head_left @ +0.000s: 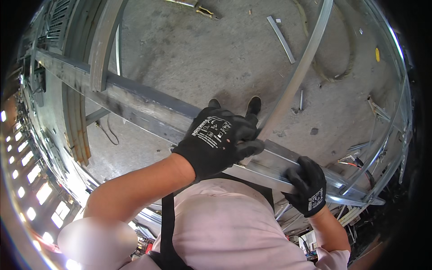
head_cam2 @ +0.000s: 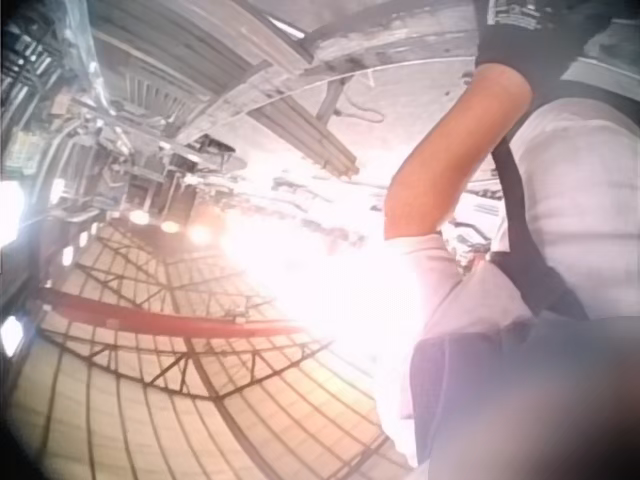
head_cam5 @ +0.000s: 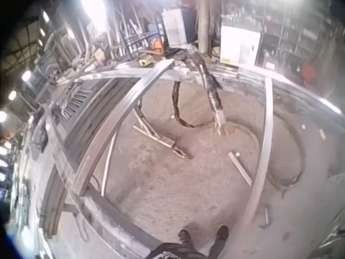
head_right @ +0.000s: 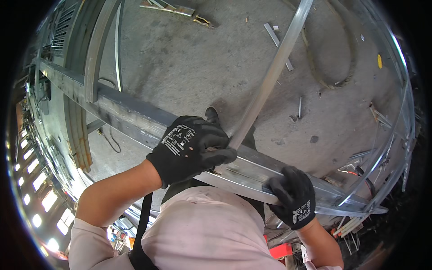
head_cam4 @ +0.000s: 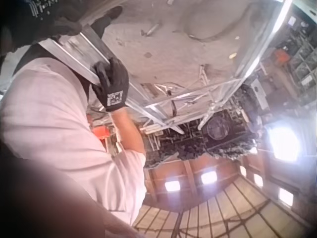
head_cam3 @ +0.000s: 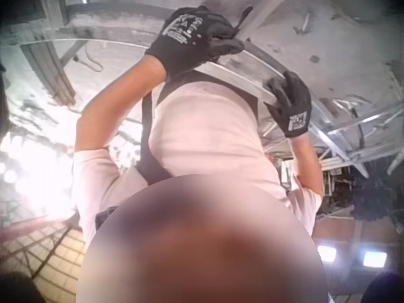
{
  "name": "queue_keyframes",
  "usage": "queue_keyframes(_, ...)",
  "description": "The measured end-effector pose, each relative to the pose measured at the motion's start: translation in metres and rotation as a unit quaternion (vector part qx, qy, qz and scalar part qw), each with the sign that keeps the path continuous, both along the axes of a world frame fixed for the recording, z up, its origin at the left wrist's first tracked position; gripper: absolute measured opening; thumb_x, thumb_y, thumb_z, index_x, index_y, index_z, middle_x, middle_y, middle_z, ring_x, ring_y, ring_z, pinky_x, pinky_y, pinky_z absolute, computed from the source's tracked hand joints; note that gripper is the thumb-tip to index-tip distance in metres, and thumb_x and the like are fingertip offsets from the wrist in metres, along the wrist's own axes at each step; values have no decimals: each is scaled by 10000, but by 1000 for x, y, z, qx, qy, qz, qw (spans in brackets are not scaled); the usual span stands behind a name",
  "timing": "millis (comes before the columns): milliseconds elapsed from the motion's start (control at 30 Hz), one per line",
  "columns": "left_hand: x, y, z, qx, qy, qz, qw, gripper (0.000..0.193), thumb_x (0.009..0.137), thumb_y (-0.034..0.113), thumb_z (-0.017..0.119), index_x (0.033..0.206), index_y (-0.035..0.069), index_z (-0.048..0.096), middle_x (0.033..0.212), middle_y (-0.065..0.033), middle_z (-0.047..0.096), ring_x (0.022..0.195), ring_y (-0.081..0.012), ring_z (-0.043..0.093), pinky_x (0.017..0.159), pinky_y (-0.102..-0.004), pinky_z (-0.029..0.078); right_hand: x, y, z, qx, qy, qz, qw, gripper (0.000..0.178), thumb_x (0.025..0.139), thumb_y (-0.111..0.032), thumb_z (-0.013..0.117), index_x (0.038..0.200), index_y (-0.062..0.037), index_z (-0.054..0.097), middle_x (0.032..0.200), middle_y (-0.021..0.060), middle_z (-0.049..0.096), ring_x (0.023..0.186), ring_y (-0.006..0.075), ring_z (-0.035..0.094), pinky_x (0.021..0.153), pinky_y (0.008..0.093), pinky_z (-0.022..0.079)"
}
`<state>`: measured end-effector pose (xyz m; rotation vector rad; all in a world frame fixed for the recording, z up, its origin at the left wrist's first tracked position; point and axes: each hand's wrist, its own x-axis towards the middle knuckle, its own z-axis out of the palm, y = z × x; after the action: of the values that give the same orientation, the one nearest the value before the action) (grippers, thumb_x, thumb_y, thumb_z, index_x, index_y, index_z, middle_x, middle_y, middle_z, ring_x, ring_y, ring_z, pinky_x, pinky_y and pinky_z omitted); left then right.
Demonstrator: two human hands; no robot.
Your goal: The person aligns metal bars on a frame, measures with a tape measure, and uses a handheld welding tool to tack weld joints. The person repeats measuring and welding steps on different sections of the frame.
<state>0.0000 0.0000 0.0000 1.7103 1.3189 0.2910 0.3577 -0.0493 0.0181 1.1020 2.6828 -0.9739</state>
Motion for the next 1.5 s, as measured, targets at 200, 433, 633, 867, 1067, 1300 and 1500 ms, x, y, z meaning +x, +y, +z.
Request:
queue_keyframes(200, 3, 0, -1, 14, -12, 16, 1000, 339, 894, 392, 772, 784, 72, 742, 781, -110, 716, 742, -318, 691, 756, -435, 533, -64, 30, 8, -141, 219, -175, 950, 824, 877, -312, 820, 1534, 45, 475, 1414, 256, 591, 1287, 422, 612, 1084, 489, 487)
queue_keyframes(433, 2, 2, 3, -4, 9, 17, 1000, 309, 885, 383, 780, 810, 84, 753, 799, -93, 732, 786, -305, 700, 779, -431, 533, -149, 89, -31, -536, 282, -405, 685, 445, 995, -261, 758, 1296, 31, 607, 1187, 104, 677, 1050, 148, 652, 900, 306, 540)
queue_keyframes(633, -2, -2, 15, 11, 80, -20, 997, 199, 894, 328, 756, 926, 135, 792, 930, -77, 770, 953, -270, 719, 1029, -460, 470, -172, 85, -38, -428, 326, -357, 764, 228, 1039, -208, 700, 1096, 11, 673, 919, 46, 713, 839, 97, 656, 794, 260, 533)
queue_keyframes(867, 0, -45, 14, 170, 246, 179, 937, 183, 931, 199, 696, 1058, 96, 779, 1173, -65, 756, 1147, -269, 681, 1180, -515, 375, -162, 94, -42, -452, 338, -313, 763, 190, 1064, -144, 622, 1024, 18, 714, 927, 68, 722, 838, 144, 672, 818, 298, 539)
queue_keyframes(1067, 1, -55, 5, 192, 256, 198, 927, 196, 929, 140, 693, 1111, 100, 756, 1248, -53, 725, 1188, -260, 657, 1175, -516, 386, -158, 93, -35, -553, 321, -386, 665, 208, 1054, -158, 624, 1043, 34, 702, 902, 102, 728, 829, 170, 703, 809, 315, 569)
queue_keyframes(1300, -1, -55, 6, 177, 250, 189, 933, 230, 897, 120, 702, 1121, 106, 752, 1252, -50, 720, 1193, -256, 660, 1170, -528, 385, -157, 92, -34, -593, 312, -429, 605, 213, 1035, -162, 635, 1059, 41, 696, 884, 115, 731, 791, 179, 718, 760, 315, 585)
queue_keyframes(1500, -1, -53, 8, 173, 245, 190, 935, 189, 924, 101, 653, 1086, 79, 748, 1211, -84, 740, 1194, -291, 662, 1175, -547, 389, -154, 94, -36, -571, 306, -400, 648, 228, 1033, -167, 640, 1042, 46, 720, 853, 103, 726, 782, 170, 718, 750, 311, 581)
